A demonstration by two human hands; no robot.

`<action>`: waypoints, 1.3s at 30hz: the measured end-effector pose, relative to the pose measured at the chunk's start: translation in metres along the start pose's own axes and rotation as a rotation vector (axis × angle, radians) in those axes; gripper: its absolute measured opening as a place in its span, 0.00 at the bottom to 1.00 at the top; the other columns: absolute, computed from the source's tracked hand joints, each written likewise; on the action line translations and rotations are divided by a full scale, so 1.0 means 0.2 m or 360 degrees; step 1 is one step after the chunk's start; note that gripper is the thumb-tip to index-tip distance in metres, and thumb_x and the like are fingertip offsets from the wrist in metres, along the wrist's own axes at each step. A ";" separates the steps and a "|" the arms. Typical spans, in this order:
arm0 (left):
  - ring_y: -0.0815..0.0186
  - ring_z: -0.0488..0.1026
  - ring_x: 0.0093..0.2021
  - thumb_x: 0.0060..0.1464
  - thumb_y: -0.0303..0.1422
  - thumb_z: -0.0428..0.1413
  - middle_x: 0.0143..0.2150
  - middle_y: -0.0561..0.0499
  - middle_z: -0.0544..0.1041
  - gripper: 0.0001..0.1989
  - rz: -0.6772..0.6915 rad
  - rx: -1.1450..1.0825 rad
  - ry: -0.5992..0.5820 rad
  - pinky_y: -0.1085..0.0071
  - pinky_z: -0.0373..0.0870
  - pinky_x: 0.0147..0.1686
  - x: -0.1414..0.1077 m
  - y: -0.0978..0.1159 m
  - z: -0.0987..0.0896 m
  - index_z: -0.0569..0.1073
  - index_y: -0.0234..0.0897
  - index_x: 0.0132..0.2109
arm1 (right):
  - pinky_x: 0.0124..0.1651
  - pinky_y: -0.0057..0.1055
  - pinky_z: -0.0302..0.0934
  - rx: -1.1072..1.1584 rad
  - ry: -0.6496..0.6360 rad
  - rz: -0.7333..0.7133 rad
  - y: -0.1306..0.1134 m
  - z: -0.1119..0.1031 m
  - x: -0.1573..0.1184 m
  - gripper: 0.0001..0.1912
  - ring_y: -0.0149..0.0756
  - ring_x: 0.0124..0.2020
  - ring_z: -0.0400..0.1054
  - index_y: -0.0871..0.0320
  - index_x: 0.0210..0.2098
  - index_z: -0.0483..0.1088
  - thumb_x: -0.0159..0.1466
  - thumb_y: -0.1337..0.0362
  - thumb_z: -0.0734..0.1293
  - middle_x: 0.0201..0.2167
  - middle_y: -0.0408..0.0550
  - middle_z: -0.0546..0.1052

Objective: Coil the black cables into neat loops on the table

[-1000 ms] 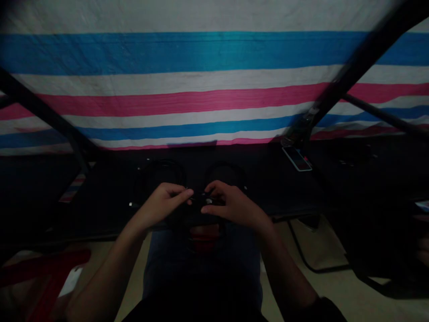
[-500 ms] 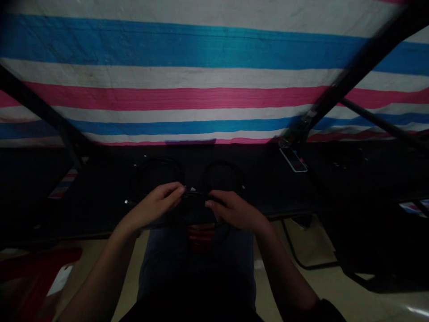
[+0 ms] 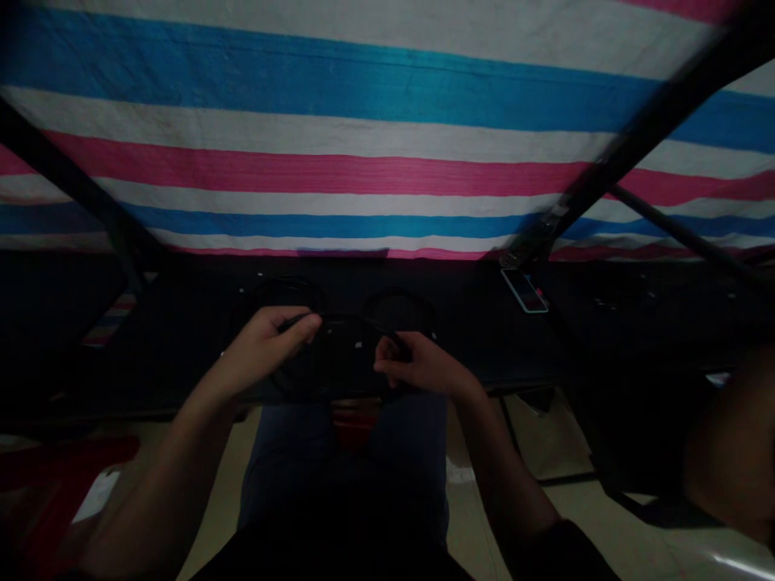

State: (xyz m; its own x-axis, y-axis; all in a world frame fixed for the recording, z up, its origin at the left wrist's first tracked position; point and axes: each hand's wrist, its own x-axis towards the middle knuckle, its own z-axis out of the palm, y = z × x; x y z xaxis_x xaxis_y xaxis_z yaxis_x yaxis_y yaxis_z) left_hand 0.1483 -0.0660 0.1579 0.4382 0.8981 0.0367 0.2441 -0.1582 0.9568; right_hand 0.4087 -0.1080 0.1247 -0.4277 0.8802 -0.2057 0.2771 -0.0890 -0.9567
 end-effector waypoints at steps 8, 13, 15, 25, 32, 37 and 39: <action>0.75 0.46 0.16 0.56 0.56 0.56 0.19 0.63 0.50 0.25 -0.0430 -0.0989 0.0450 0.78 0.46 0.16 0.23 -0.21 0.22 0.63 0.39 0.29 | 0.33 0.30 0.69 0.0919 0.0973 -0.0153 0.36 0.09 0.01 0.16 0.35 0.27 0.77 0.55 0.34 0.69 0.62 0.51 0.72 0.24 0.37 0.73; 0.68 0.67 0.20 0.67 0.50 0.39 0.24 0.54 0.69 0.24 -0.0501 -0.0076 0.0362 0.72 0.65 0.22 0.40 -0.44 0.44 0.70 0.37 0.39 | 0.24 0.27 0.66 0.0821 0.1588 -0.0105 0.49 -0.13 0.11 0.23 0.33 0.24 0.73 0.55 0.46 0.68 0.54 0.54 0.73 0.27 0.38 0.74; 0.63 0.74 0.27 0.67 0.48 0.42 0.29 0.49 0.76 0.21 -0.0445 0.0299 0.0355 0.68 0.71 0.29 0.44 -0.50 0.48 0.72 0.36 0.42 | 0.26 0.29 0.68 0.0700 0.1664 -0.0080 0.56 -0.22 0.17 0.24 0.34 0.26 0.74 0.55 0.46 0.69 0.52 0.56 0.73 0.31 0.41 0.76; 0.50 0.76 0.44 0.67 0.43 0.46 0.39 0.39 0.78 0.21 -0.0332 0.1217 0.0386 0.58 0.70 0.46 0.43 -0.61 0.48 0.77 0.34 0.38 | 0.51 0.47 0.69 0.0239 0.1685 -0.0017 0.76 -0.39 0.35 0.20 0.45 0.41 0.76 0.59 0.42 0.76 0.51 0.60 0.71 0.42 0.54 0.81; 0.49 0.75 0.46 0.70 0.44 0.42 0.41 0.40 0.78 0.24 -0.0302 0.1439 0.0347 0.55 0.69 0.47 0.41 -0.60 0.50 0.78 0.37 0.39 | 0.51 0.47 0.67 -0.0016 0.1823 -0.0026 0.74 -0.43 0.31 0.13 0.48 0.41 0.75 0.60 0.35 0.76 0.55 0.59 0.67 0.37 0.56 0.81; 0.49 0.74 0.49 0.70 0.45 0.41 0.46 0.41 0.79 0.24 -0.0294 0.1410 0.0402 0.55 0.69 0.48 0.41 -0.60 0.44 0.77 0.37 0.50 | 0.47 0.43 0.67 -0.0100 0.1893 -0.0059 0.64 -0.31 0.16 0.13 0.46 0.40 0.74 0.59 0.35 0.76 0.59 0.57 0.66 0.35 0.53 0.80; 0.51 0.74 0.50 0.71 0.44 0.41 0.47 0.40 0.79 0.23 -0.0257 0.1354 0.0410 0.57 0.69 0.49 0.43 -0.61 0.39 0.77 0.37 0.51 | 0.46 0.41 0.67 -0.0089 0.1907 -0.0074 0.58 -0.18 0.09 0.13 0.44 0.39 0.73 0.58 0.36 0.75 0.61 0.56 0.66 0.35 0.52 0.79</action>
State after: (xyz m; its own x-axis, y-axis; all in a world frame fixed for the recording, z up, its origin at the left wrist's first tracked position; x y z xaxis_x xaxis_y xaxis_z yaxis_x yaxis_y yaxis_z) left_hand 0.2237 -0.0009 0.0223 0.1610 0.9835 0.0820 0.8881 -0.1806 0.4227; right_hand 0.4642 -0.0846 0.0173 0.6260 0.7588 0.1798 0.3324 -0.0511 -0.9418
